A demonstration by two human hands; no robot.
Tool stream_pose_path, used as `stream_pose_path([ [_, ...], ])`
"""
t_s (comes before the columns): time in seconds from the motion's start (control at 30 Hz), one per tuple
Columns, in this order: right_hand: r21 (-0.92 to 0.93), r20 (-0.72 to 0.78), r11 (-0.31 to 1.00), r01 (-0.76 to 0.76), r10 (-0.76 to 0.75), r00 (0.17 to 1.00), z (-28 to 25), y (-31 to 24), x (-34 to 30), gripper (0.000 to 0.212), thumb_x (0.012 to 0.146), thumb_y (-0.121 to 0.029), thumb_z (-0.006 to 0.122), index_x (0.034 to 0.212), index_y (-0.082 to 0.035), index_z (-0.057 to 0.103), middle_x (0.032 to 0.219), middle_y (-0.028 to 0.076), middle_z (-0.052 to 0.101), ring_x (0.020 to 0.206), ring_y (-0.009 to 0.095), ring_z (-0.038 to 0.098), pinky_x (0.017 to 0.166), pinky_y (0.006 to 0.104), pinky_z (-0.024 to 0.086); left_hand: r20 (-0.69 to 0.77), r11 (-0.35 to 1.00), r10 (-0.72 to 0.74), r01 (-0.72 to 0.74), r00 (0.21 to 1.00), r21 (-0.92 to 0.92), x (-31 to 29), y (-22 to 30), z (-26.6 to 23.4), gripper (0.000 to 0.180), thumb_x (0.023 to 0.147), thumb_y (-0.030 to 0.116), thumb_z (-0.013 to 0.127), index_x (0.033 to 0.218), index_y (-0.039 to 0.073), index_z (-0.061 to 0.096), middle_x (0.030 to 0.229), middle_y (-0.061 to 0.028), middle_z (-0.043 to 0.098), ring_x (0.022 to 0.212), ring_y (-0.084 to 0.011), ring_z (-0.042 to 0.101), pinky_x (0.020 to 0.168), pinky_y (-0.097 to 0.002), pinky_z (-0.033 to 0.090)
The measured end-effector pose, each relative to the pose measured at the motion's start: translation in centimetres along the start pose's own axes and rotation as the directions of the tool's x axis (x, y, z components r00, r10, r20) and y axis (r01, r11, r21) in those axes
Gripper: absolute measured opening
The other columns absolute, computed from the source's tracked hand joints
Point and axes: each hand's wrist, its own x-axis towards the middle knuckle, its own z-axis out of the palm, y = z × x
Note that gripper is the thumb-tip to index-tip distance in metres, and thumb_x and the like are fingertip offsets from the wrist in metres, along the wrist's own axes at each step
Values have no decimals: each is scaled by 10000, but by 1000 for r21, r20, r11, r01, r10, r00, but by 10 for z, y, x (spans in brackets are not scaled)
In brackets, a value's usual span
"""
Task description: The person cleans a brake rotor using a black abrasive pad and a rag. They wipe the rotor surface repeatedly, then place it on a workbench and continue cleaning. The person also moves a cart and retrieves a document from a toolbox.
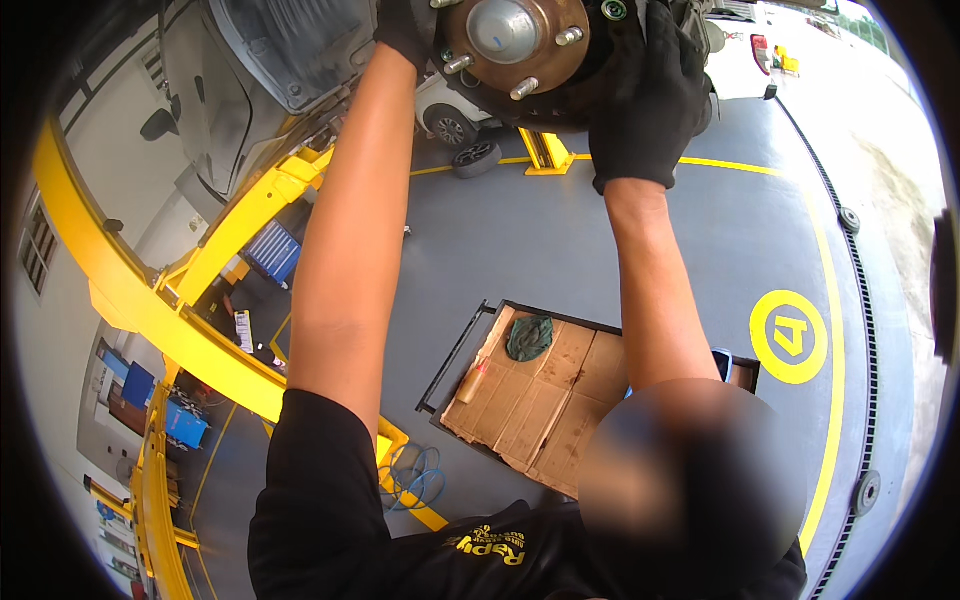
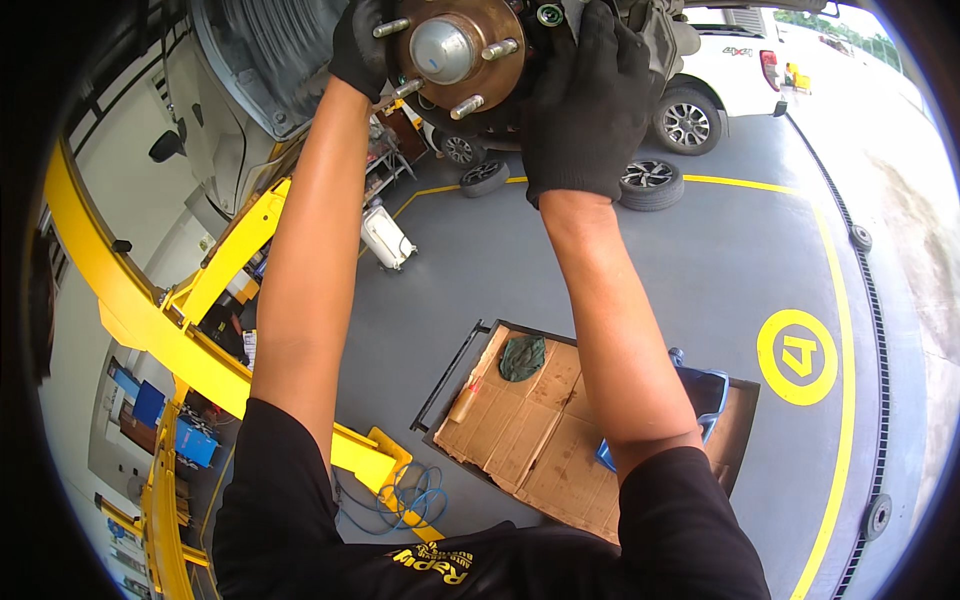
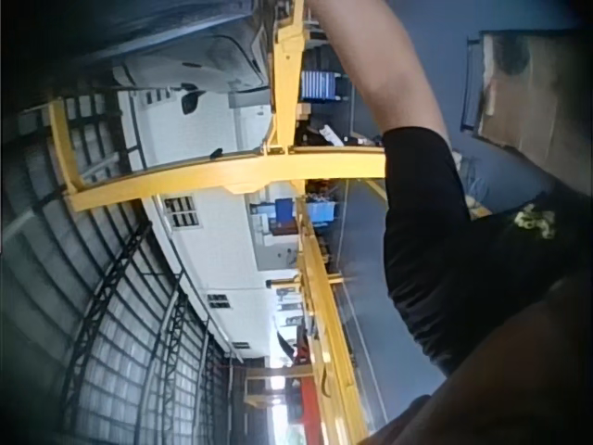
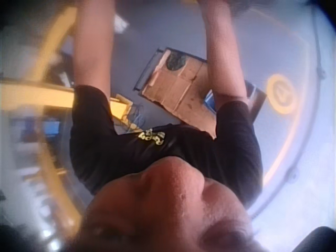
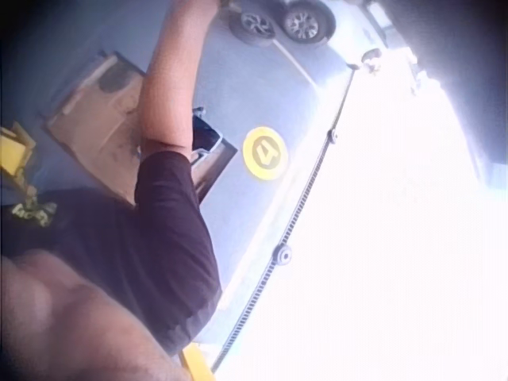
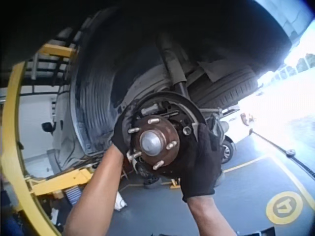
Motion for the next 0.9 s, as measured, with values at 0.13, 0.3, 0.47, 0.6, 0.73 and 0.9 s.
stream_pose_path([
  [0.13,107,-33,992,-73,77,997,-3,1,-51,528,906,-63,617,1419,20,522,1207,256,586,1078,408,564,954,462,448,-3,995,-91,91,996,-44,3,9,-4,421,1096,229,374,1400,-2,550,1385,-129,608,1267,-229,574,1114,-349,430],
  [0.3,195,42,944,-266,263,964,-7,-11,-56,539,910,16,574,1441,45,482,1269,273,576,1141,432,547,1014,463,435,-8,981,-164,162,987,-108,5,9,-7,422,1093,244,382,1400,8,551,1385,-128,607,1264,-232,576,1106,-354,435],
  [0.47,284,219,876,-390,337,916,-21,-7,-75,482,933,49,544,1414,64,507,1284,254,586,1154,430,567,1000,456,463,-5,965,-210,207,978,-163,7,10,-5,424,1091,260,390,1399,18,552,1386,-128,606,1261,-236,579,1098,-360,440],
  [0.6,368,16,893,-258,271,962,-45,-3,-45,455,946,32,537,1400,15,545,1149,230,644,1071,396,619,981,429,483,-4,960,-216,211,976,-183,7,11,-4,425,1089,272,396,1398,26,553,1386,-127,606,1259,-238,581,1092,-364,445],
  [0.73,134,176,991,-18,-6,984,-21,-10,50,403,934,-64,584,1337,-39,598,1103,187,676,962,399,639,890,464,506,-3,965,-203,200,979,-168,2,17,-7,427,1087,285,402,1397,34,554,1386,-126,605,1257,-241,582,1086,-368,449],
  [0.9,-214,306,901,378,-306,902,23,-23,127,198,860,-67,571,1008,-68,702,934,171,734,912,353,694,831,450,545,1,972,-154,151,988,-179,15,17,11,429,1084,300,410,1396,44,556,1387,-125,605,1255,-244,585,1078,-373,455],
])
